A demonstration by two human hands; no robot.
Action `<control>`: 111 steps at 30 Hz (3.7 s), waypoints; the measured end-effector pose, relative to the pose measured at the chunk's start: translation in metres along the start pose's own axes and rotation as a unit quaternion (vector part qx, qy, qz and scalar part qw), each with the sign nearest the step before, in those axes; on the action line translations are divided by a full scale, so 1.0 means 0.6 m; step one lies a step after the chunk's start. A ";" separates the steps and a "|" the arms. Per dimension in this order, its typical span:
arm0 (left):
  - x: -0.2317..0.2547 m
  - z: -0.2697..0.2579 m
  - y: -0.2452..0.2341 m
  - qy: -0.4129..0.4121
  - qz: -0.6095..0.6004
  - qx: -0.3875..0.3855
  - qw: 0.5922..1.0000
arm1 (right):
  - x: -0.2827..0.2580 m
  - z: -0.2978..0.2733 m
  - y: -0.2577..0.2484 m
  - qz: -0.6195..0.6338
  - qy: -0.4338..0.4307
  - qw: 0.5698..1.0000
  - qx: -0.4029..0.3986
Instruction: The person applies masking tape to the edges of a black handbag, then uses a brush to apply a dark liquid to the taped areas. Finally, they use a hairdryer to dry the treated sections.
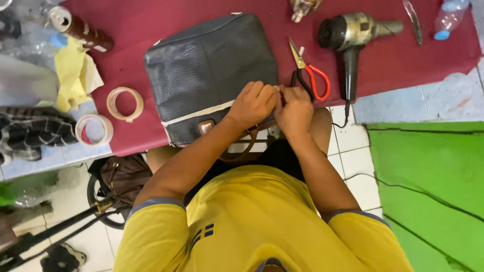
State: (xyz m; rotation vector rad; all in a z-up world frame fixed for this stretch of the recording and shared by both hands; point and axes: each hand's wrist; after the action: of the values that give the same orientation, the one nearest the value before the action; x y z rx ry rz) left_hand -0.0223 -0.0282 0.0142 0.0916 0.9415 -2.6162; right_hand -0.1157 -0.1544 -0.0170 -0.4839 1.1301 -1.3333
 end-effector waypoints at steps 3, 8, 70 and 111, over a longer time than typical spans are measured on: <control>0.002 0.006 -0.016 -0.032 -0.010 0.028 0.999 | 0.005 -0.004 0.016 0.014 -0.008 1.000 0.014; 0.004 -0.018 -0.020 -0.070 -0.007 0.033 0.997 | 0.020 -0.008 0.029 -0.008 -0.061 0.998 0.008; -0.123 -0.367 -0.289 -0.643 -0.302 -0.162 0.685 | -0.365 0.009 0.161 0.192 -0.330 0.908 -0.171; -0.111 -0.329 -0.272 -0.784 -0.231 -0.102 0.567 | -0.347 -0.014 0.186 0.106 -0.394 0.907 -0.105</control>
State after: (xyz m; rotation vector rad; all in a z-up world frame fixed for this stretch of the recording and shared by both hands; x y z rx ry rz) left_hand -0.0292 0.2330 -0.0280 -2.3014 0.4324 -1.5999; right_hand -0.0346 0.0666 -0.0377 -0.9284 0.6129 -0.7004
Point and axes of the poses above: each hand's wrist, its own z-axis towards the middle knuckle, its own y-axis out of the palm, x = y × z, and after that the axes turned 4 degrees about -x, right-handed
